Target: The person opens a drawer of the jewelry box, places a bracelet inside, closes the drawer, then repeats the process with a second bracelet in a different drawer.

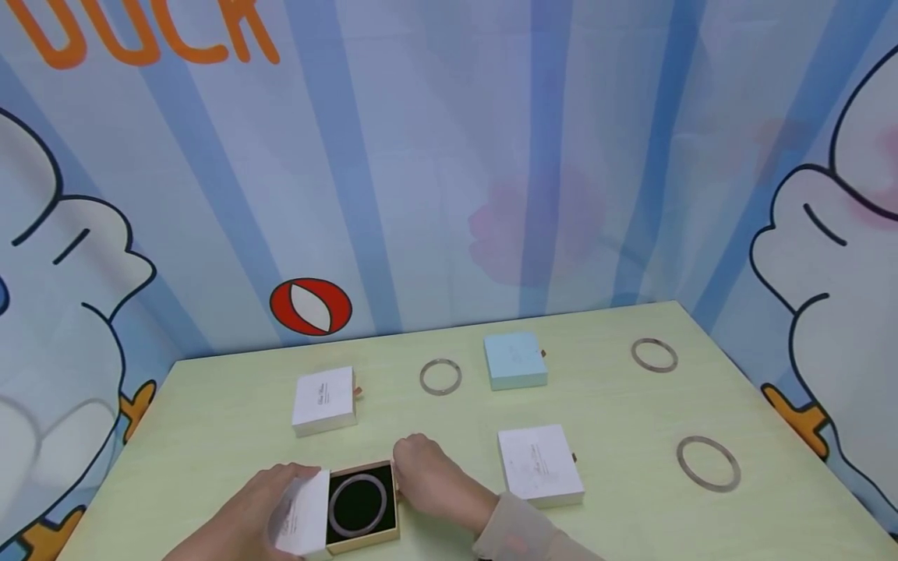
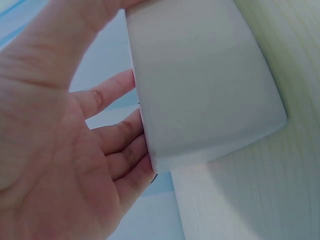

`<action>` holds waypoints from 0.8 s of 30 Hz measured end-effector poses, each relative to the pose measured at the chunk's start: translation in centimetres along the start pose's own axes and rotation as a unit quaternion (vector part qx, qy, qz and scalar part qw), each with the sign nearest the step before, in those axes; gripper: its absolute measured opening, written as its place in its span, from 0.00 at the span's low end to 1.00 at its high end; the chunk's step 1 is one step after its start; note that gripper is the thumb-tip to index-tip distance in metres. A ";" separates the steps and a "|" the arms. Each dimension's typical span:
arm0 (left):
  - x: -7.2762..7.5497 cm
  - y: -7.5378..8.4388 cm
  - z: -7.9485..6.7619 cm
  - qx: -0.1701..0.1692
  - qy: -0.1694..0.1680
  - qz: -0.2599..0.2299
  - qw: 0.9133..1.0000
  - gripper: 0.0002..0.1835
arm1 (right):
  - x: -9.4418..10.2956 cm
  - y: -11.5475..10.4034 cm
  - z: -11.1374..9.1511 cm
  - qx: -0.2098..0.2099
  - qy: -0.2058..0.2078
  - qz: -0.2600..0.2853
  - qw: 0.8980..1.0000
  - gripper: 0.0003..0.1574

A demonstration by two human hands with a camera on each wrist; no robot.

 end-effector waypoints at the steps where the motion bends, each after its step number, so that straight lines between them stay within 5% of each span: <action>1: 0.0 0.0 0.0 -0.004 0.000 -0.001 1.000 0.59 | 0.0 0.0 -0.1 -0.002 -0.001 0.003 1.000 0.23; 10: 0.0 -0.2 0.1 -0.017 0.001 -0.003 1.000 0.60 | 0.0 0.8 -0.3 0.005 -0.031 0.088 0.996 0.31; 24: -0.1 0.1 0.1 0.000 -0.004 0.005 1.000 0.62 | 0.2 1.5 -0.5 0.023 -0.058 0.129 0.990 0.24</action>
Point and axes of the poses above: each hand's wrist, its own z-axis towards the middle knuckle, its own x-axis out of the back of the hand, y = z × x, the point moved 1 cm from there along z, towards the middle knuckle, and after that the axes turned 12 degrees about x, right-handed, at the moved point
